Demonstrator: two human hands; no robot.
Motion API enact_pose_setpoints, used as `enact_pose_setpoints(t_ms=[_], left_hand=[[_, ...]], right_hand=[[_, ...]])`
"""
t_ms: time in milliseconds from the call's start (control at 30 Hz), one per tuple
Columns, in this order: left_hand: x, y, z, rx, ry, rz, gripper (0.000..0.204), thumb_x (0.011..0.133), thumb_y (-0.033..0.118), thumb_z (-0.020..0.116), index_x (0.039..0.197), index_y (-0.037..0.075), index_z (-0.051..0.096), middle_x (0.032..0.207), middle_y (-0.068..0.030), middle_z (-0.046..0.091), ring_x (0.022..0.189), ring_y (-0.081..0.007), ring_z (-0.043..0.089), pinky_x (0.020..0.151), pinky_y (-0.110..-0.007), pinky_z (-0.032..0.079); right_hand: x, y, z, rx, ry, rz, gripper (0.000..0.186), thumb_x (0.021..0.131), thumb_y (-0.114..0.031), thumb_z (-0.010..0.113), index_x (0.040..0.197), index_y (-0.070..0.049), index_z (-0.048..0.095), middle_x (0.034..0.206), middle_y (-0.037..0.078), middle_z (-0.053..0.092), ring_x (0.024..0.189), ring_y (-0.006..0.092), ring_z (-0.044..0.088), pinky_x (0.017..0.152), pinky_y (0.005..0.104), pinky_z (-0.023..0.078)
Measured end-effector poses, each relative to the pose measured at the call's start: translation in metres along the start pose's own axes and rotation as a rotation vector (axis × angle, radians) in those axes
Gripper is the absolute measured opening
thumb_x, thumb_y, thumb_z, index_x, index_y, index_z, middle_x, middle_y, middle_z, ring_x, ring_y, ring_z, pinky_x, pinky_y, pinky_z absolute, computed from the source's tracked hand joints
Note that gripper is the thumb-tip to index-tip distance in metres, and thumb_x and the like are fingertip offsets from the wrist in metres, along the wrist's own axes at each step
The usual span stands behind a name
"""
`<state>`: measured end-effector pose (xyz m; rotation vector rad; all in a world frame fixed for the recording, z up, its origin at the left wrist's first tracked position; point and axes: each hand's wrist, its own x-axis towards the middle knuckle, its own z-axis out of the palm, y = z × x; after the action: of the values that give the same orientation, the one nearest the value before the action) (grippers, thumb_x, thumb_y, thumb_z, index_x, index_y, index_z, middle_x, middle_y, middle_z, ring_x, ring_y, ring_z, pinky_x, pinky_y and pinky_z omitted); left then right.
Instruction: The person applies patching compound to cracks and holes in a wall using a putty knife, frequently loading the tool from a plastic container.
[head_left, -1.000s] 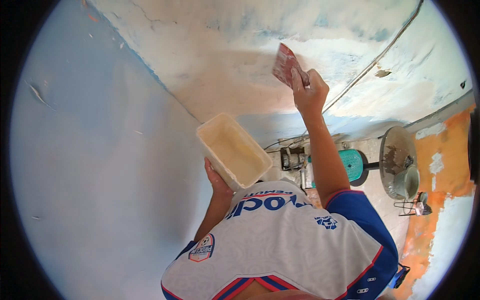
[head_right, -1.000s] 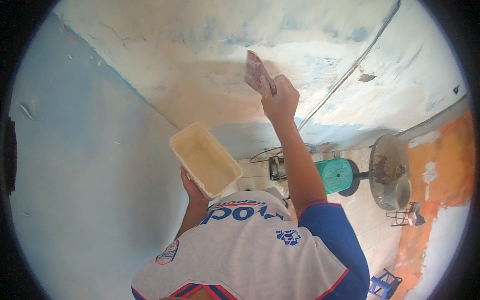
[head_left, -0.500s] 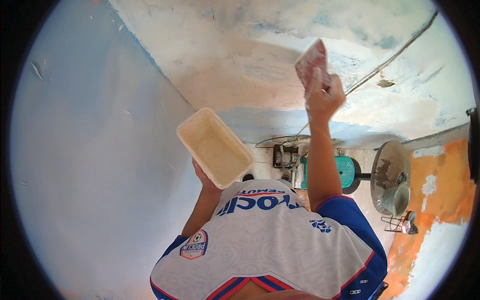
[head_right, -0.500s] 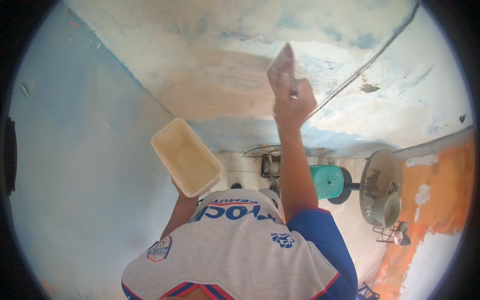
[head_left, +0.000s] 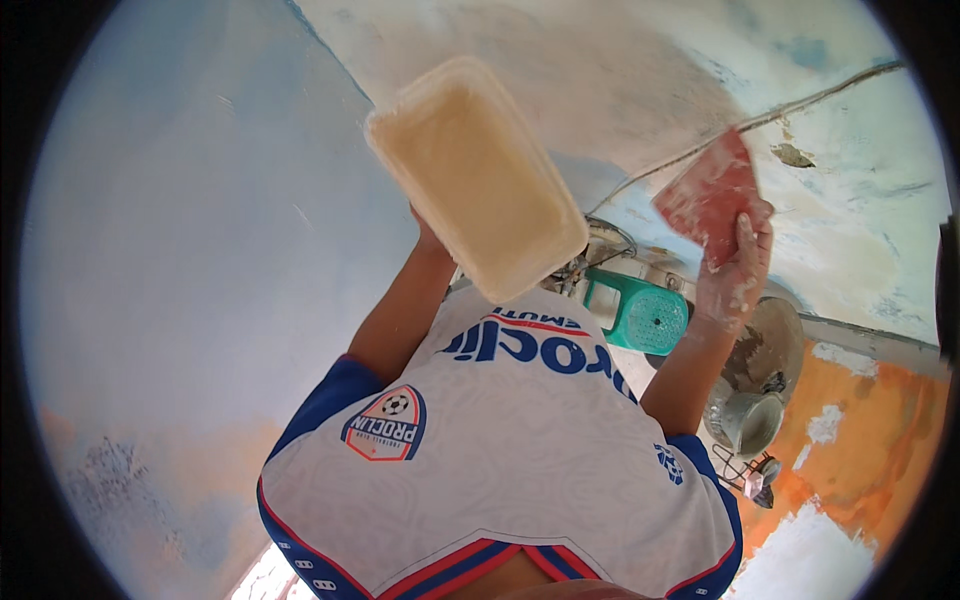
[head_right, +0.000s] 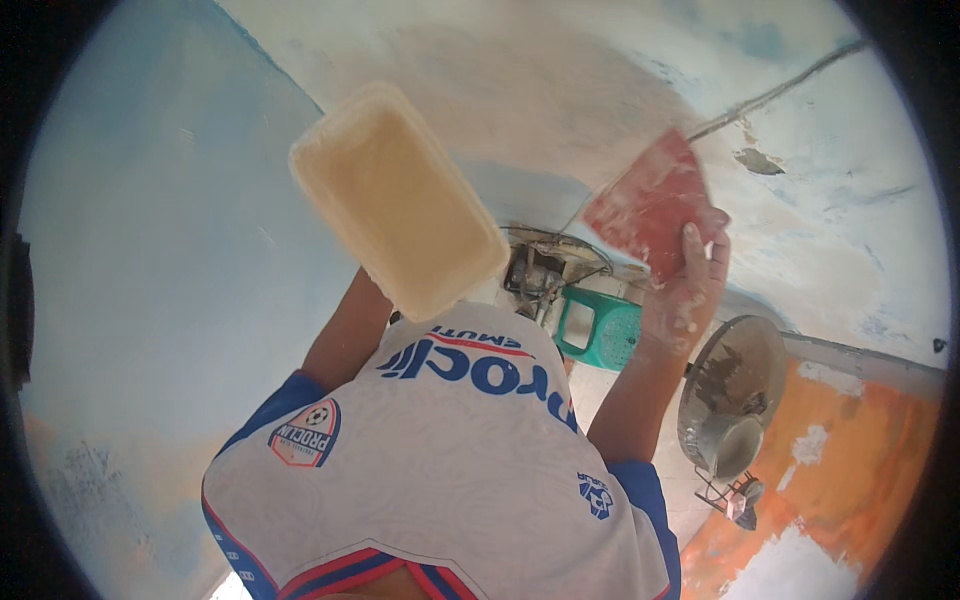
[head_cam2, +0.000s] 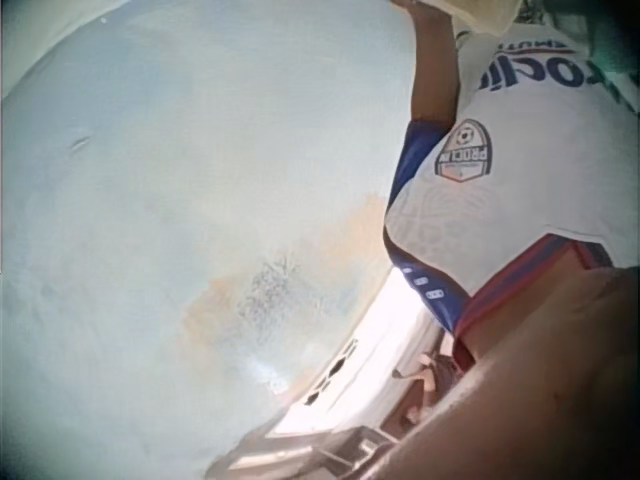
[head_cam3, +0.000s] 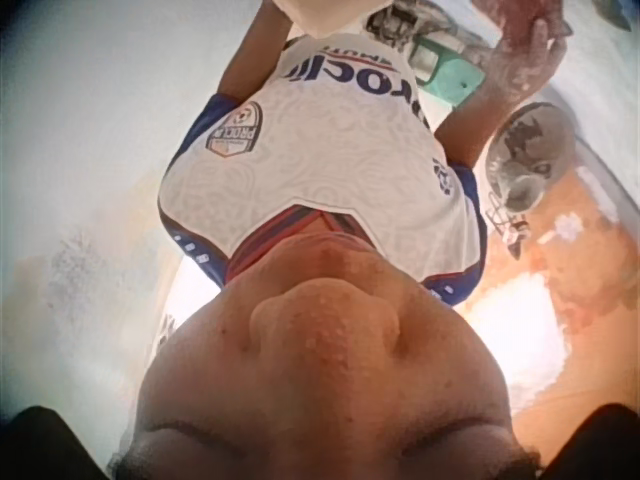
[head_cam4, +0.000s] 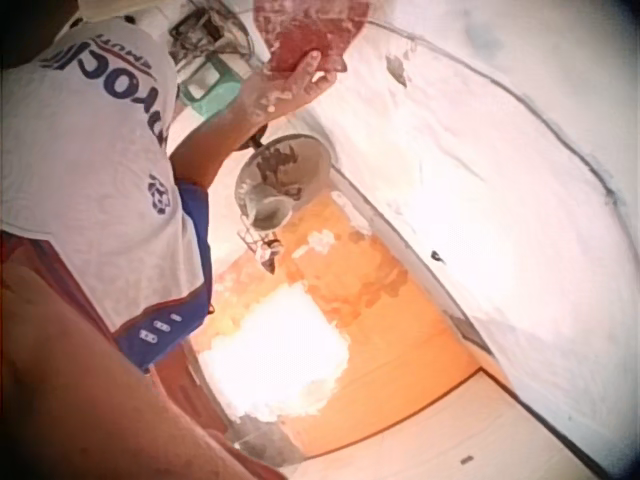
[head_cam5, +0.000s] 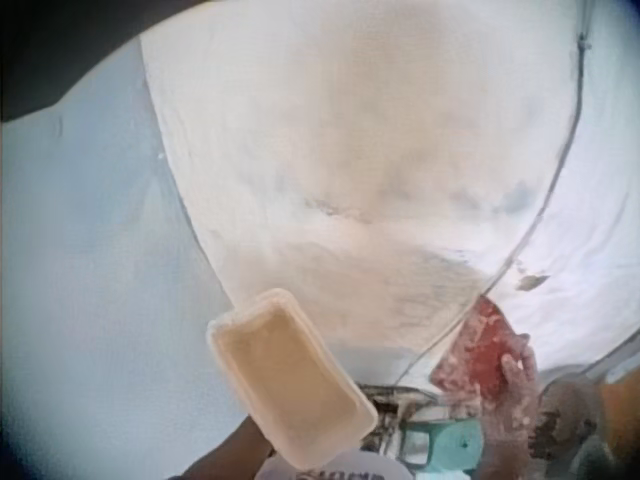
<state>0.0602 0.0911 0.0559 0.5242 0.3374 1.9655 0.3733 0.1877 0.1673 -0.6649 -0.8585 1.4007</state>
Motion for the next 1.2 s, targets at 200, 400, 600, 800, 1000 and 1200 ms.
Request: enact_pose_setpoints(t_ms=[200, 400, 600, 800, 1000, 1200], left_hand=[[0.010, -0.057, 0.034, -0.065, -0.006, -0.055, 0.068, 0.104, 0.058, 0.042, 0.152, 0.010, 0.044, 0.145, -0.0112, 0.057, 0.127, -0.0302, 0.060, 0.104, -0.048, 0.053], [0.001, -0.102, 0.053, -0.068, 0.033, -0.058, 0.068, 0.104, 0.059, 0.041, 0.152, 0.010, 0.043, 0.145, -0.0106, 0.056, 0.127, -0.0295, 0.060, 0.104, -0.047, 0.053], [-0.007, -0.121, 0.062, -0.069, 0.026, -0.058, 0.069, 0.104, 0.060, 0.040, 0.152, 0.011, 0.043, 0.146, -0.0100, 0.056, 0.128, -0.0288, 0.059, 0.105, -0.047, 0.053], [-0.009, -0.130, 0.066, -0.091, 0.007, -0.070, 0.069, 0.104, 0.061, 0.039, 0.152, 0.012, 0.043, 0.146, -0.0094, 0.056, 0.128, -0.0281, 0.059, 0.105, -0.046, 0.052], [-0.006, -0.140, 0.070, -0.120, -0.004, -0.085, 0.070, 0.104, 0.063, 0.039, 0.153, 0.013, 0.043, 0.146, -0.0088, 0.055, 0.128, -0.0274, 0.058, 0.105, -0.045, 0.052], [-0.012, -0.136, 0.062, -0.114, 0.016, -0.085, 0.070, 0.104, 0.064, 0.038, 0.153, 0.014, 0.043, 0.147, -0.0082, 0.055, 0.129, -0.0267, 0.058, 0.105, -0.044, 0.052]], right_hand=[[0.005, -0.049, -0.047, -0.126, -0.289, -0.345, 0.020, 0.101, -0.009, 0.061, 0.120, -0.004, 0.061, 0.121, 0.015, 0.067, 0.111, 0.0362, 0.065, 0.097, 0.0543, 0.051], [0.002, -0.065, -0.062, -0.289, -0.641, -0.659, 0.015, 0.096, -0.017, 0.071, 0.108, -0.009, 0.070, 0.117, 0.019, 0.071, 0.113, 0.0454, 0.063, 0.097, 0.0566, 0.049], [-0.011, -0.045, -0.076, -0.247, -0.765, -0.352, 0.010, 0.087, -0.005, 0.077, 0.095, -0.004, 0.071, 0.112, 0.021, 0.074, 0.118, 0.0422, 0.064, 0.100, 0.0511, 0.050], [0.001, -0.063, -0.063, -0.394, -0.829, -0.554, 0.022, 0.079, -0.012, 0.087, 0.095, -0.007, 0.072, 0.133, 0.026, 0.062, 0.137, 0.0462, 0.050, 0.106, 0.0530, 0.051], [0.000, -0.066, -0.046, -0.481, -0.815, -0.581, 0.026, 0.077, -0.005, 0.086, 0.100, -0.011, 0.076, 0.152, 0.025, 0.038, 0.146, 0.0445, 0.038, 0.099, 0.0472, 0.062], [-0.005, -0.063, -0.064, -0.648, -0.749, -0.552, 0.024, 0.086, 0.009, 0.073, 0.103, -0.008, 0.077, 0.143, 0.022, 0.046, 0.140, 0.0406, 0.047, 0.101, 0.0446, 0.060]])
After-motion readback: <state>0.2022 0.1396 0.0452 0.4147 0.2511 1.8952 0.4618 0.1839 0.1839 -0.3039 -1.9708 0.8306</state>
